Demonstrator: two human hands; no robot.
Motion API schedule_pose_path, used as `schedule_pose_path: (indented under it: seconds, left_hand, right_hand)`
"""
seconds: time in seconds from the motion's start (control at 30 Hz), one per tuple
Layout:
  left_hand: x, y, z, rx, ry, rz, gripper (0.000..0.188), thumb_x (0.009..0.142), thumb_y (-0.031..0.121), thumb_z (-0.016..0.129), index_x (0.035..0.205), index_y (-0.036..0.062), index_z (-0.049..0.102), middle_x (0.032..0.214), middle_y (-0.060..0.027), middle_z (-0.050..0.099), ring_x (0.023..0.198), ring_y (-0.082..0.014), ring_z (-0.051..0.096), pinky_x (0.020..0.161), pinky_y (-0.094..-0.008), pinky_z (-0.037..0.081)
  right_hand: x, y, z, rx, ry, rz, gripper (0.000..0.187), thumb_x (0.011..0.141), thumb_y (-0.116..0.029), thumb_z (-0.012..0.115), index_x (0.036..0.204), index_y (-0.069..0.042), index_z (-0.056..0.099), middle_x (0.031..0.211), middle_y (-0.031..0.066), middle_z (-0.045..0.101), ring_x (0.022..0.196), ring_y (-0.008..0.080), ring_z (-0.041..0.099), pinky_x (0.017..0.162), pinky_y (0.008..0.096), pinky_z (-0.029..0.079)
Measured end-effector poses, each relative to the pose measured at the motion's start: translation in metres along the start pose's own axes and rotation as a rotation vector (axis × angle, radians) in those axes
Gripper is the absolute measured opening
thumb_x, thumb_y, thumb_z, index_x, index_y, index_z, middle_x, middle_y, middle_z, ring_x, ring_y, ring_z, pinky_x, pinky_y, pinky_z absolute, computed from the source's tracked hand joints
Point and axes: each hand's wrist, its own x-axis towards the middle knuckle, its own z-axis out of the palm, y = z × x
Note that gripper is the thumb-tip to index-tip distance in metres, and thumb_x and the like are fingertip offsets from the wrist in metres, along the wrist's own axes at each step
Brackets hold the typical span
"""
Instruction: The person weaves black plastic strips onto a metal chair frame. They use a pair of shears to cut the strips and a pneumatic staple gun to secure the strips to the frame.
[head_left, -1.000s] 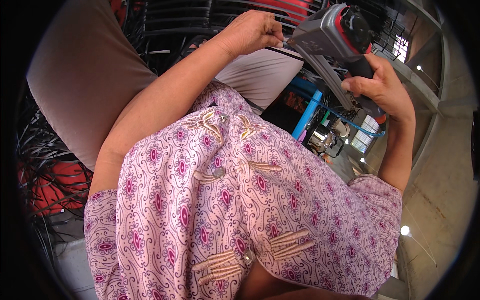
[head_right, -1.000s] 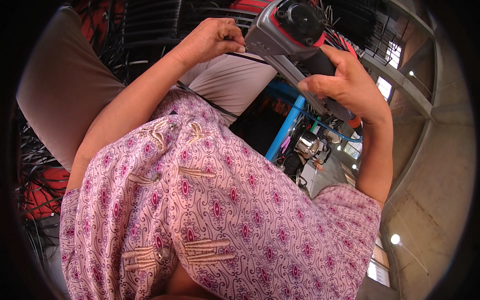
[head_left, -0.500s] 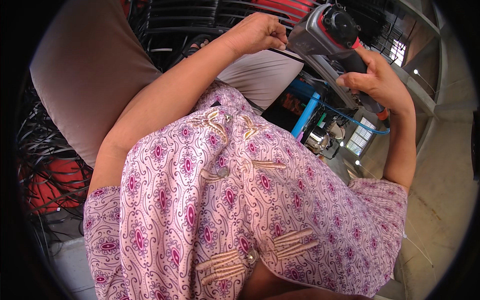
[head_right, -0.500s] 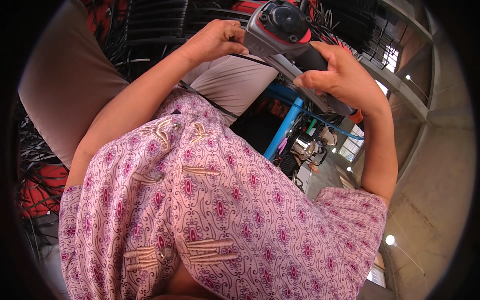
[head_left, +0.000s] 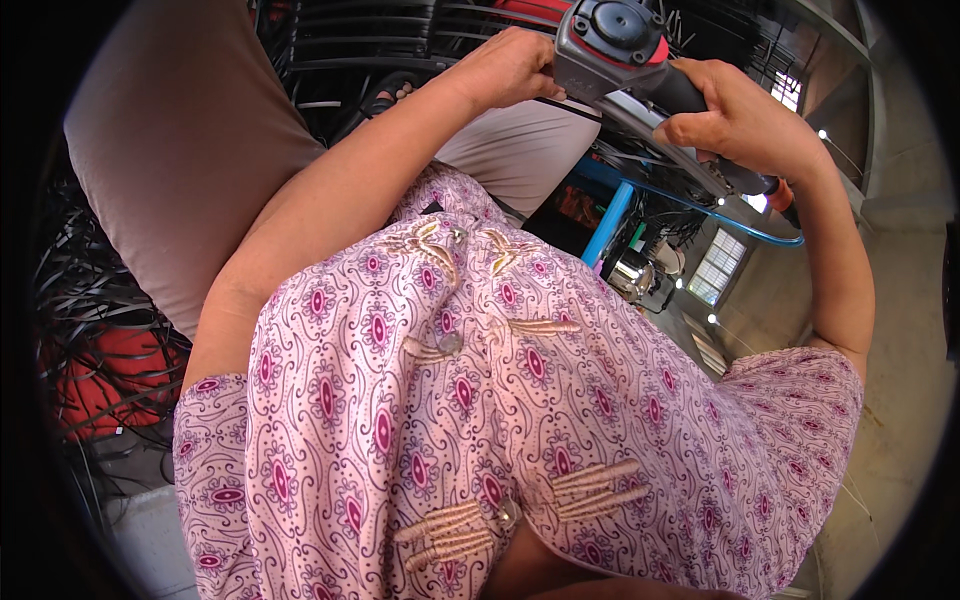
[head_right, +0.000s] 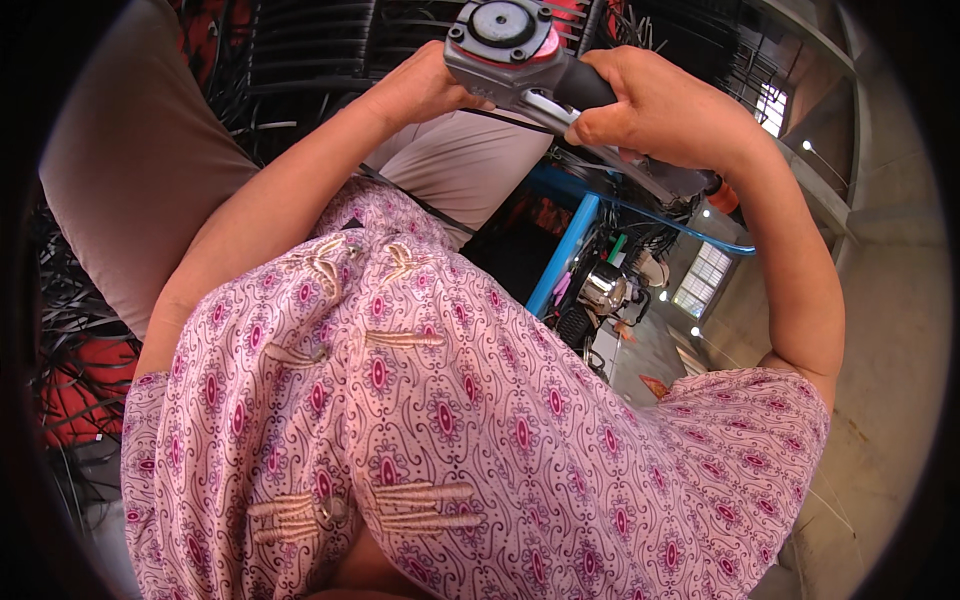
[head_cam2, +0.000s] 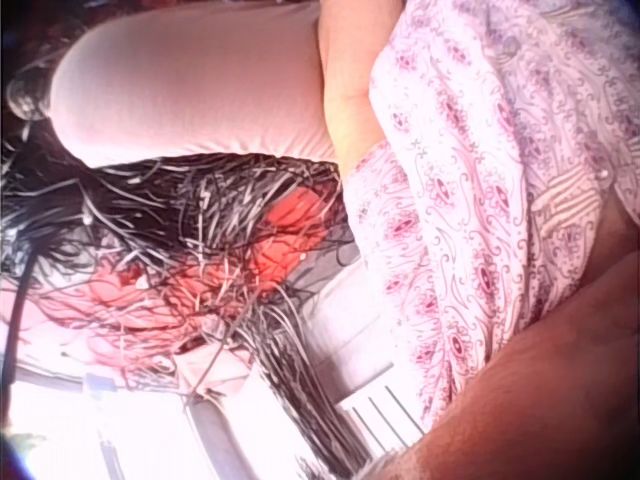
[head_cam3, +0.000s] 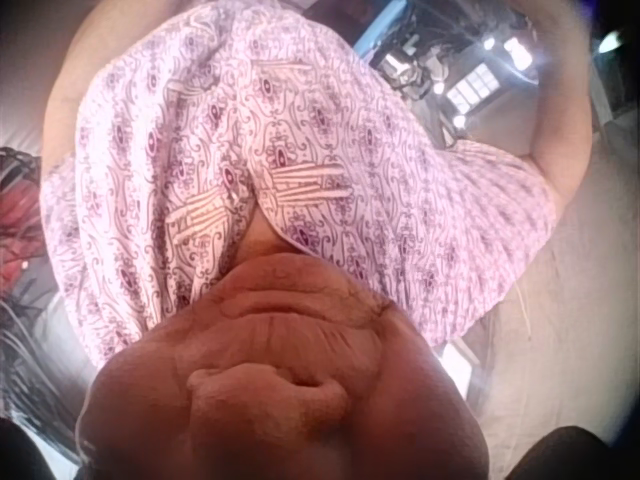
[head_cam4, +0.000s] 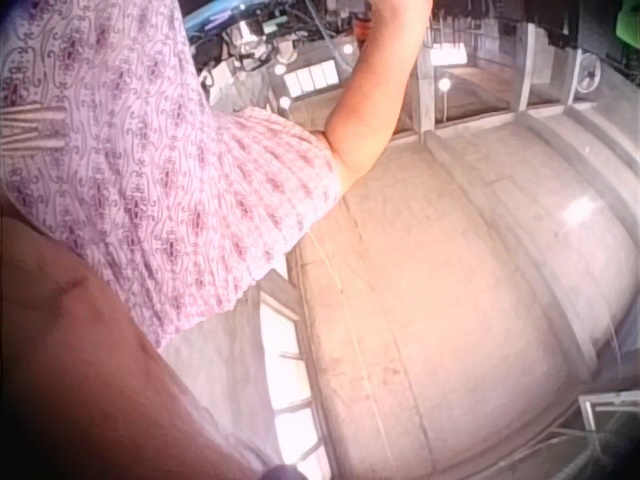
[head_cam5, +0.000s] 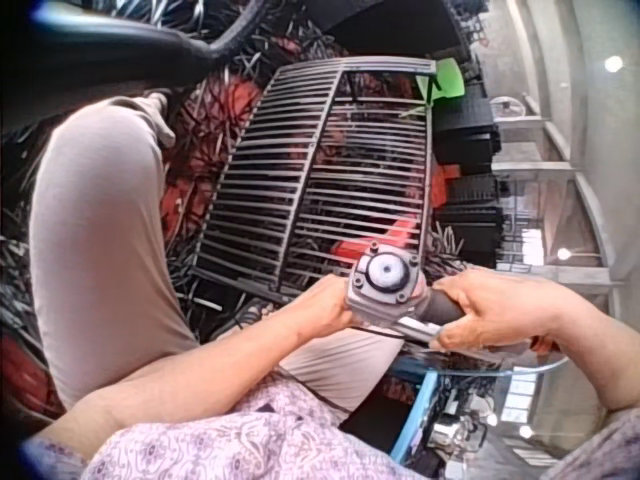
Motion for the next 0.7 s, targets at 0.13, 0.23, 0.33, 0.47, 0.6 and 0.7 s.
schedule_pose_path:
  seconds: [0.13, 0.23, 0.33, 0.47, 0.6, 0.7]
  left_hand:
    - [0.006, -0.009, 0.012, 0.020, 0.065, 0.023, 0.023, 0.074, 0.015, 0.079, 0.095, 0.0066, 0.073, 0.084, -0.0153, 0.071, 0.081, -0.0315, 0.068, 0.077, -0.0380, 0.053]
    - [0.008, -0.013, 0.018, 0.010, 0.092, 0.052, 0.025, 0.074, 0.013, 0.079, 0.096, 0.0068, 0.073, 0.083, -0.0159, 0.071, 0.082, -0.0323, 0.068, 0.077, -0.0383, 0.053]
    - [0.008, -0.013, 0.017, 0.013, 0.075, 0.076, 0.026, 0.073, 0.011, 0.078, 0.097, 0.0067, 0.073, 0.084, -0.0165, 0.071, 0.083, -0.0329, 0.069, 0.077, -0.0386, 0.053]
    - [0.010, -0.015, 0.016, -0.019, 0.007, 0.078, 0.029, 0.072, 0.010, 0.078, 0.100, 0.0065, 0.071, 0.087, -0.0174, 0.071, 0.084, -0.0331, 0.069, 0.078, -0.0392, 0.053]
    - [0.011, -0.011, 0.010, -0.033, 0.000, 0.087, 0.036, 0.071, 0.009, 0.077, 0.106, 0.0066, 0.068, 0.091, -0.0163, 0.071, 0.086, -0.0326, 0.068, 0.079, -0.0389, 0.053]
    - [0.009, -0.011, 0.004, -0.059, 0.008, 0.100, 0.035, 0.072, 0.008, 0.077, 0.106, 0.0075, 0.068, 0.093, -0.0157, 0.071, 0.088, -0.0324, 0.068, 0.079, -0.0390, 0.053]
  right_hand:
    - [-0.002, -0.010, 0.004, -0.036, 0.061, -0.027, 0.032, 0.077, -0.024, 0.068, 0.093, 0.003, 0.059, 0.066, 0.0084, 0.058, 0.057, 0.0145, 0.058, 0.056, 0.0306, 0.048]
    - [-0.002, -0.010, 0.005, -0.103, 0.076, -0.051, 0.034, 0.077, -0.025, 0.068, 0.093, 0.004, 0.059, 0.067, 0.0118, 0.059, 0.061, 0.0193, 0.061, 0.060, 0.0340, 0.050]
    - [-0.002, -0.009, 0.006, -0.174, 0.077, -0.068, 0.038, 0.076, -0.025, 0.068, 0.097, 0.005, 0.059, 0.070, 0.0142, 0.059, 0.063, 0.0216, 0.061, 0.062, 0.0348, 0.050]
    - [0.001, 0.003, 0.009, -0.276, 0.124, -0.136, 0.042, 0.076, -0.024, 0.067, 0.105, 0.006, 0.057, 0.073, 0.0130, 0.059, 0.061, 0.0189, 0.057, 0.059, 0.0324, 0.049]
    - [-0.001, 0.001, 0.011, -0.283, 0.137, -0.113, 0.040, 0.076, -0.022, 0.068, 0.103, 0.005, 0.057, 0.073, 0.0147, 0.059, 0.064, 0.0214, 0.057, 0.062, 0.0335, 0.048]
    - [-0.003, 0.002, 0.013, -0.200, 0.134, -0.099, 0.038, 0.076, -0.021, 0.068, 0.102, 0.005, 0.057, 0.071, 0.0103, 0.058, 0.062, 0.0180, 0.055, 0.060, 0.0319, 0.047]
